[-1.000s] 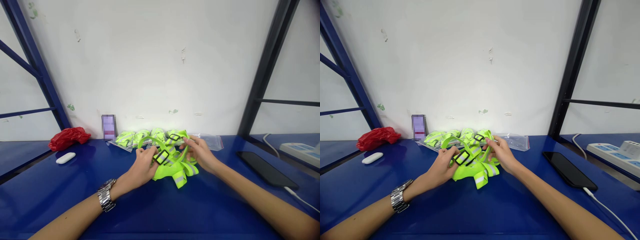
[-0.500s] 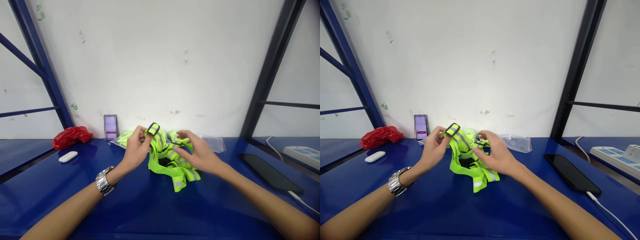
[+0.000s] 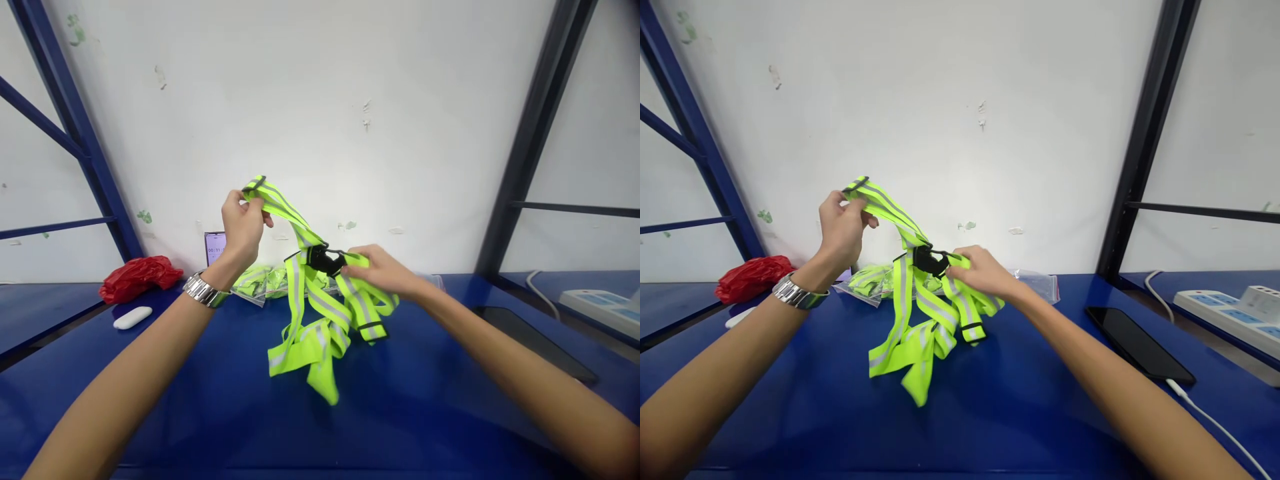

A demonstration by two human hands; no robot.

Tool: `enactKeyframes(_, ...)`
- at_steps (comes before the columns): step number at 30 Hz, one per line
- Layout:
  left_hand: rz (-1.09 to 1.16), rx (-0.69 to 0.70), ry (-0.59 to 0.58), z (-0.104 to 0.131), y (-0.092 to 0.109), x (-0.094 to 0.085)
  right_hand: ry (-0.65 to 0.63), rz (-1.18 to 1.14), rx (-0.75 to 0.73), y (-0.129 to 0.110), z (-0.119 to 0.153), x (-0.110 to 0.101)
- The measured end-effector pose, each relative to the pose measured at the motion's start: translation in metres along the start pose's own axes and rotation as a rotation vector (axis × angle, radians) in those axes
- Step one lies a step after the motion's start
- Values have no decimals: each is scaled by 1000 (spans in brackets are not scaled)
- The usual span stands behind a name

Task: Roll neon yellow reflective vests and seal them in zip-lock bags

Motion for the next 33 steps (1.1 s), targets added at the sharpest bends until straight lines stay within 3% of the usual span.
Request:
enactKeyframes(2,57,-167,-61,3,-10,-2,-50,-276,3,0,4,-8)
enactKeyframes(4,70,-287,-216,14,-16,1,-115,-529,59,3,7,-6)
enactKeyframes(6,-92,-316,-370,31,-16,5,-130,-734,125,6,9,1)
enactKeyframes(8,-411,-229,-442,51,-10,9,-91,-875,138,9,10,9)
enactKeyframes(10,-662,-42,-515,74,0,14,-34,-970,116,8,11,16)
enactKeyframes(12,-750,67,-622,100,9,18,13,-1042,91,4,11,20)
enactKeyframes(17,-1010,228,-686,157,27,22,245,-1213,-4,-13,8,18)
enactKeyframes(20,-1043,201,-865,181,27,27,337,-1303,-26,-29,4,12)
enactKeyframes(22,-1082,157,-926,192,21,31,354,-1312,-38,-43,1,6)
enactKeyframes(26,-1109,113,-1003,197,-3,35,366,-1117,-126,-70,0,-14)
enactKeyframes(28,-1074,158,-1056,189,-17,35,426,-986,-158,-78,4,-25)
enactKeyframes(30,-1069,262,-1086,172,-27,32,502,-909,-182,-83,9,-35)
enactKeyframes(33,-1156,415,-1008,124,-35,29,598,-878,-207,-83,20,-46)
Point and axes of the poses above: each hand's wrist, its own z-axis away from the middle knuckle, its own x-axis out of the palm, y = z × x, the point moved 2 cm from there along -z, towards the middle knuckle, and after that the axes turned 12 degrees about -y, right-handed, at the moved point
